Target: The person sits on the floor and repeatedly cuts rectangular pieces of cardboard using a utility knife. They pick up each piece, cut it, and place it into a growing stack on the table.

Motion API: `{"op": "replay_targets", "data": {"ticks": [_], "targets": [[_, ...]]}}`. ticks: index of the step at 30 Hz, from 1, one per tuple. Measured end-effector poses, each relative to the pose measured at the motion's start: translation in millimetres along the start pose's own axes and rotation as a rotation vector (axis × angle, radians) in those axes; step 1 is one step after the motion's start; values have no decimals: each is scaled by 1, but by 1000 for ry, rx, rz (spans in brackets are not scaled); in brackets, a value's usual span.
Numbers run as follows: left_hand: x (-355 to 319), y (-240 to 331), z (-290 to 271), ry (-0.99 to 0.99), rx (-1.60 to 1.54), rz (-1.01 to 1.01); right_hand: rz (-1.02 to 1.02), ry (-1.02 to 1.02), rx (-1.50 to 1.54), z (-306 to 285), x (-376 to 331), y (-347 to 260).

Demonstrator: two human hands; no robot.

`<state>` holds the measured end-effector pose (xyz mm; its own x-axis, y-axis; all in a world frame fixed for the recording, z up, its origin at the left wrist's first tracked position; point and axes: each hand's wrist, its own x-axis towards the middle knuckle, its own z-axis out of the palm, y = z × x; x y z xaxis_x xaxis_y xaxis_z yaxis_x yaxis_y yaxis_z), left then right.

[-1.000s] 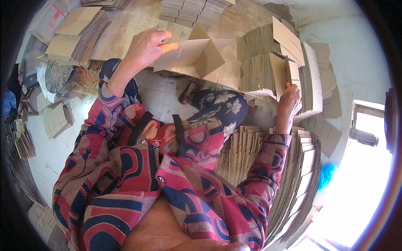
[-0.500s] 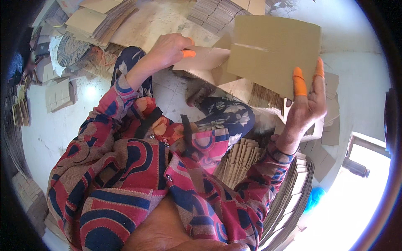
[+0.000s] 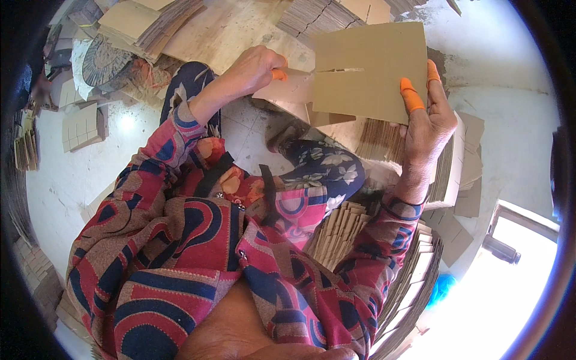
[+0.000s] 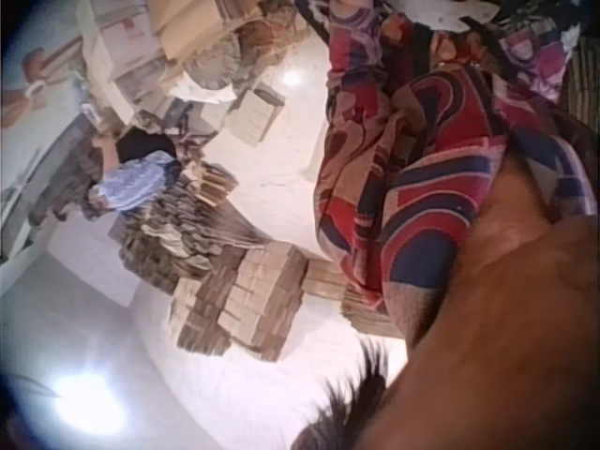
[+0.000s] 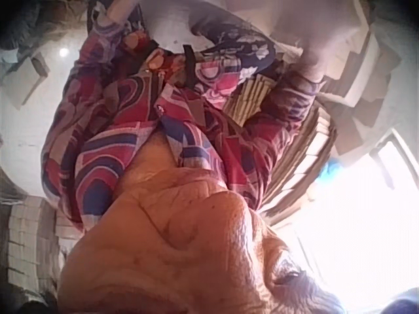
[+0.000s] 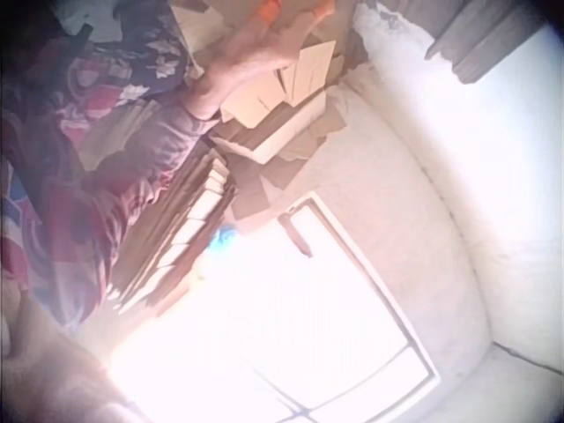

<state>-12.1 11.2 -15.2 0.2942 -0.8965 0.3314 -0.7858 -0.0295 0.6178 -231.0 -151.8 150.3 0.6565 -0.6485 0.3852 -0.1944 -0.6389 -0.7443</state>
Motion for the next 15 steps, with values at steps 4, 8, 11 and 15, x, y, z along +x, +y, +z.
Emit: {"op": "replay_targets", "data": {"ticks": [4, 8, 11, 15], "targets": [[2, 2, 1, 21, -20, 61, 58, -49, -29, 4, 0, 2], [5, 5, 8, 74, -49, 113, -71, -111, -139, 32, -5, 17], [8, 8, 8, 61, -27, 100, -52, -338, -194, 49, -10, 30], [11, 15, 16, 46, -58, 37, -187, -590, -556, 92, -43, 70]]}}
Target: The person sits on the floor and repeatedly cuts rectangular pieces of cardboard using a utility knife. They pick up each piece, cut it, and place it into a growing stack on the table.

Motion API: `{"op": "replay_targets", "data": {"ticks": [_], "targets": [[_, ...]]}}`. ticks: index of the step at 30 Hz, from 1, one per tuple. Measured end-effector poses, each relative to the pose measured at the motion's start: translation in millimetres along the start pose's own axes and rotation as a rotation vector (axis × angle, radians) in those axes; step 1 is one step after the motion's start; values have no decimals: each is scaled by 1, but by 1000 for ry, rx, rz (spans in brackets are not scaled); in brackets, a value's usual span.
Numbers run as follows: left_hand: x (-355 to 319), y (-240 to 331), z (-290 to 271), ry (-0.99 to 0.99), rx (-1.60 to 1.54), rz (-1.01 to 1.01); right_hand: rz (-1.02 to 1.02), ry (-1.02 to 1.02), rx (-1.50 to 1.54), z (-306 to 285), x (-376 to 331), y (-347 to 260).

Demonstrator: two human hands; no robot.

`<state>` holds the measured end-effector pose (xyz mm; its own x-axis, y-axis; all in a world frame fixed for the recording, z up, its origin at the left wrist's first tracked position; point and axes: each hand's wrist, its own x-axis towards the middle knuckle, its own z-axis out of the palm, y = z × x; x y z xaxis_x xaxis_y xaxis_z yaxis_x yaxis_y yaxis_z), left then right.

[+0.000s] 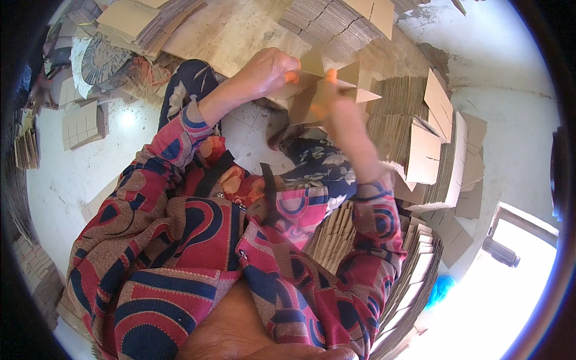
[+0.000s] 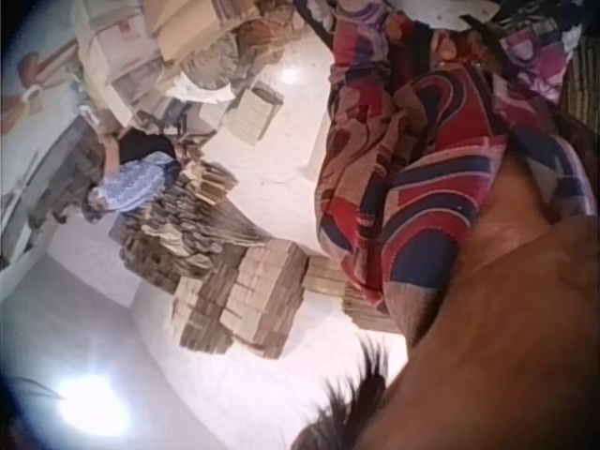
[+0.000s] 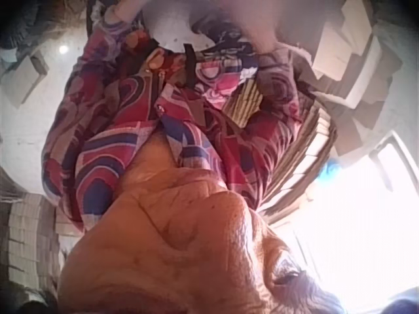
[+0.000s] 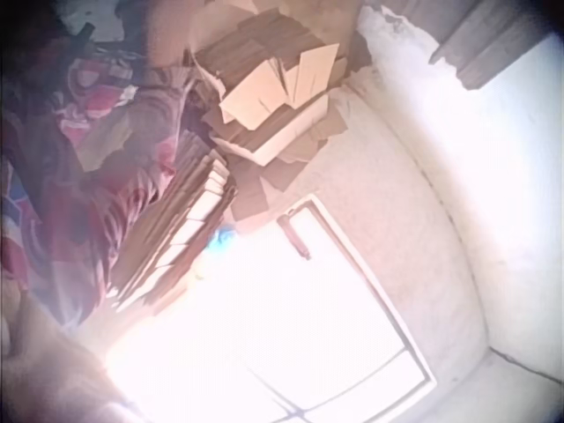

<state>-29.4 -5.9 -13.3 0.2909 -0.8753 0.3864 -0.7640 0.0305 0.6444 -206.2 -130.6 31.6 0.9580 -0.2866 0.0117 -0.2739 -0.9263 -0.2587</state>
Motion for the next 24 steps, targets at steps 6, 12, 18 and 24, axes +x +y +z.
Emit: {"op": "replay_targets", "data": {"ticks": [6, 12, 18, 24], "targets": [[-4, 0, -4, -44, 124, -79, 228, -108, -97, -27, 1, -35], [-2, 14, -9, 136, 203, 103, 147, 247, -323, -25, 2, 6], [0, 8, -7, 113, 221, 133, 133, 108, -92, -28, 8, -5], [9, 21, -19, 214, 314, 296, -6, 177, 220, -5, -4, 10]]}}
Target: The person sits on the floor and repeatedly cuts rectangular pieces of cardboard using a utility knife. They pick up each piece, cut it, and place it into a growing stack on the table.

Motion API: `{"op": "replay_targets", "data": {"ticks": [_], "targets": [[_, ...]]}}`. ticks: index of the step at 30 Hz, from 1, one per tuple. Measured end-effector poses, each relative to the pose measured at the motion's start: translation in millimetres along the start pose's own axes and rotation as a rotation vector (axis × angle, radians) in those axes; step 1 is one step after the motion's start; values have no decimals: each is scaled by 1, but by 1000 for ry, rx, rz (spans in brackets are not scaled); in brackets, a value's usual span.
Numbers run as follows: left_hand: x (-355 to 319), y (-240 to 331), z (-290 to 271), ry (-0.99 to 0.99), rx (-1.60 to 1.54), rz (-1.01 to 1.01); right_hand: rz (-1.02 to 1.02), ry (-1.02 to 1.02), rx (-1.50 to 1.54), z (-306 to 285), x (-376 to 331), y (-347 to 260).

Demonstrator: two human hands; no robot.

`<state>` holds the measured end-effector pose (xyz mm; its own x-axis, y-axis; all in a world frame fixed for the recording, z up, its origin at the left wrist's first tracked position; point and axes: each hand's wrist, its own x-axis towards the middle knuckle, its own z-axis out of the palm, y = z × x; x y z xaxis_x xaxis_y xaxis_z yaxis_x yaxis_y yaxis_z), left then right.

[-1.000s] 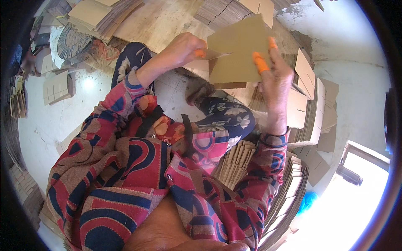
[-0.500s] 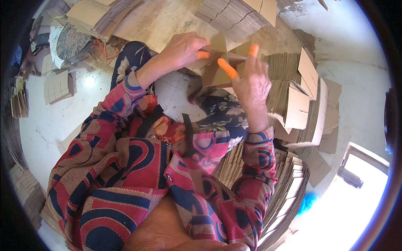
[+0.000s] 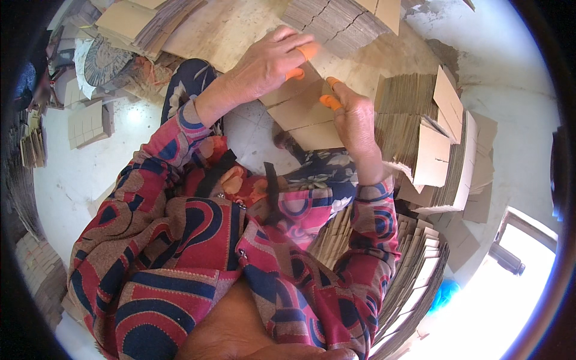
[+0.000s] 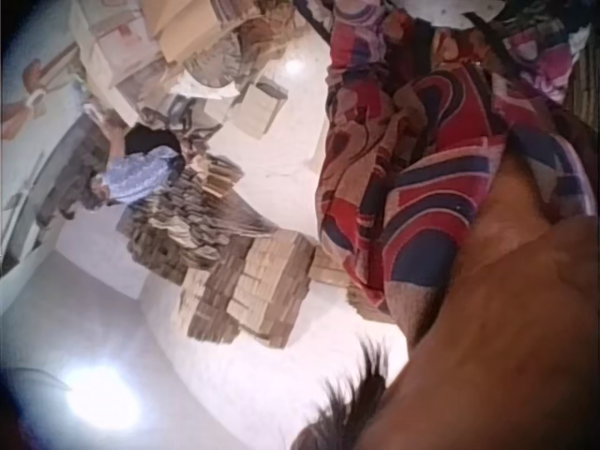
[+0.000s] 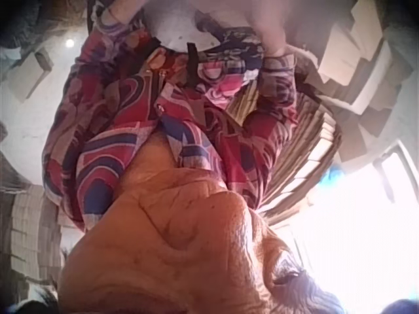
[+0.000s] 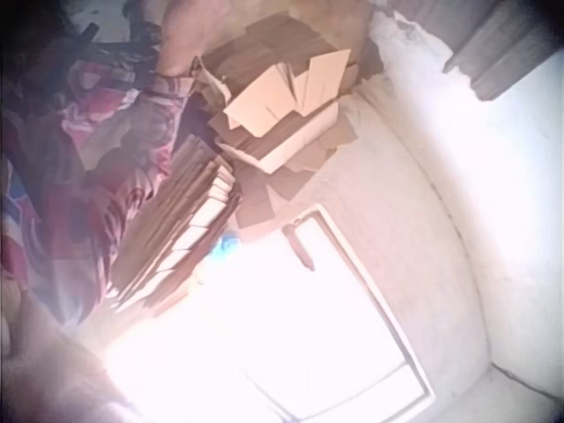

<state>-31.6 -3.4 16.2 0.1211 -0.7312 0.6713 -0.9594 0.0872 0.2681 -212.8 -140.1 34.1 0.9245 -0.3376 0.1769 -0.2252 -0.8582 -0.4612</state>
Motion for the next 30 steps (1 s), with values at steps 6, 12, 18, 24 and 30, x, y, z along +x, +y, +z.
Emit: {"op": "replay_targets", "data": {"ticks": [6, 12, 18, 24, 30], "targets": [[0, 4, 1, -87, -9, 95, -170, 144, -32, -2, -2, -9], [-9, -10, 9, -287, -57, 64, -245, 130, -109, 18, -2, -1], [-13, 5, -22, -380, -255, 77, -334, 195, -276, 3, -6, -50], [-38, 8, -92, 5, 0, 159, -364, 583, -519, 7, -31, -100], [-56, -10, -171, 221, 595, 95, -94, 591, -339, 41, -76, -79]]}}
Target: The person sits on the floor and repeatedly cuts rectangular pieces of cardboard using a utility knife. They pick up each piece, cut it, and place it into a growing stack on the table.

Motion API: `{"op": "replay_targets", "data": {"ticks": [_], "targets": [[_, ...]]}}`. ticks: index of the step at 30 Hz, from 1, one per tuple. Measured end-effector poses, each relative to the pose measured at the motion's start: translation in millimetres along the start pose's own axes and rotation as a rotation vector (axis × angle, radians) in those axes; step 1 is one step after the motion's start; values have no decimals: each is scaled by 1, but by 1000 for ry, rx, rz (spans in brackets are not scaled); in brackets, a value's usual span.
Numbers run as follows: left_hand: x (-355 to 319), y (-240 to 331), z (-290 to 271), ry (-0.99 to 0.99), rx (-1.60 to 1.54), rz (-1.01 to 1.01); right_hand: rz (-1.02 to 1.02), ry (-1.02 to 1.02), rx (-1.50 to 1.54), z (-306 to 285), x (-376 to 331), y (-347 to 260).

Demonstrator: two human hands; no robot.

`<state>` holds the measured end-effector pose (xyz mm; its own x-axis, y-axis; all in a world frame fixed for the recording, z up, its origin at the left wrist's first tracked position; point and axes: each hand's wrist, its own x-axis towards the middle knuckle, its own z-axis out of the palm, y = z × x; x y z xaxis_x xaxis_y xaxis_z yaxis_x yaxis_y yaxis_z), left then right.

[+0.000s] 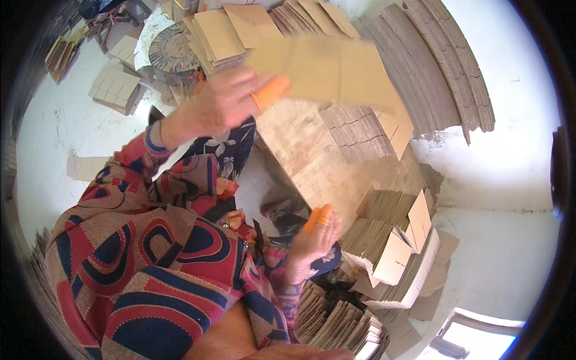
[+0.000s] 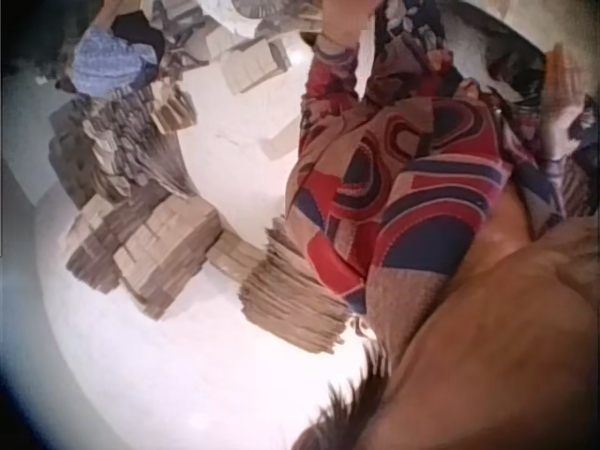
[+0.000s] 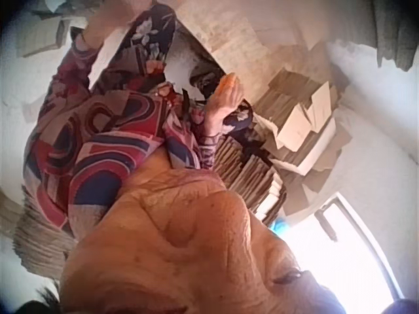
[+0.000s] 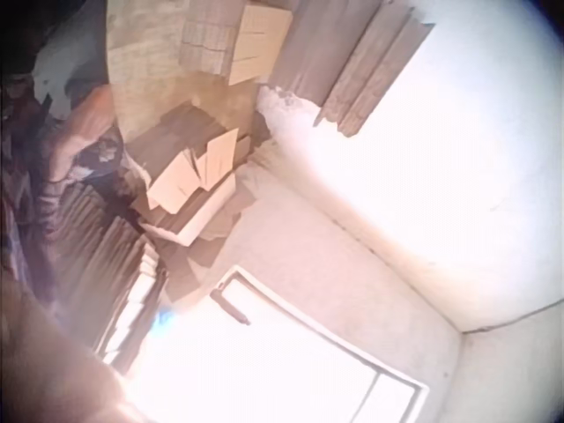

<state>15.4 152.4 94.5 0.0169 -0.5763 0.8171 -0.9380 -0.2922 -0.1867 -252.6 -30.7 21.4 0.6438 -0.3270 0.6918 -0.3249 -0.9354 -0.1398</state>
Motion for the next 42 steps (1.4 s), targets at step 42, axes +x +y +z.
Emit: {"op": "replay_targets", "data": {"ticks": [42], "targets": [[-12, -37, 132, -732, -299, -148, 459, -501, -549, -93, -21, 229]]}}
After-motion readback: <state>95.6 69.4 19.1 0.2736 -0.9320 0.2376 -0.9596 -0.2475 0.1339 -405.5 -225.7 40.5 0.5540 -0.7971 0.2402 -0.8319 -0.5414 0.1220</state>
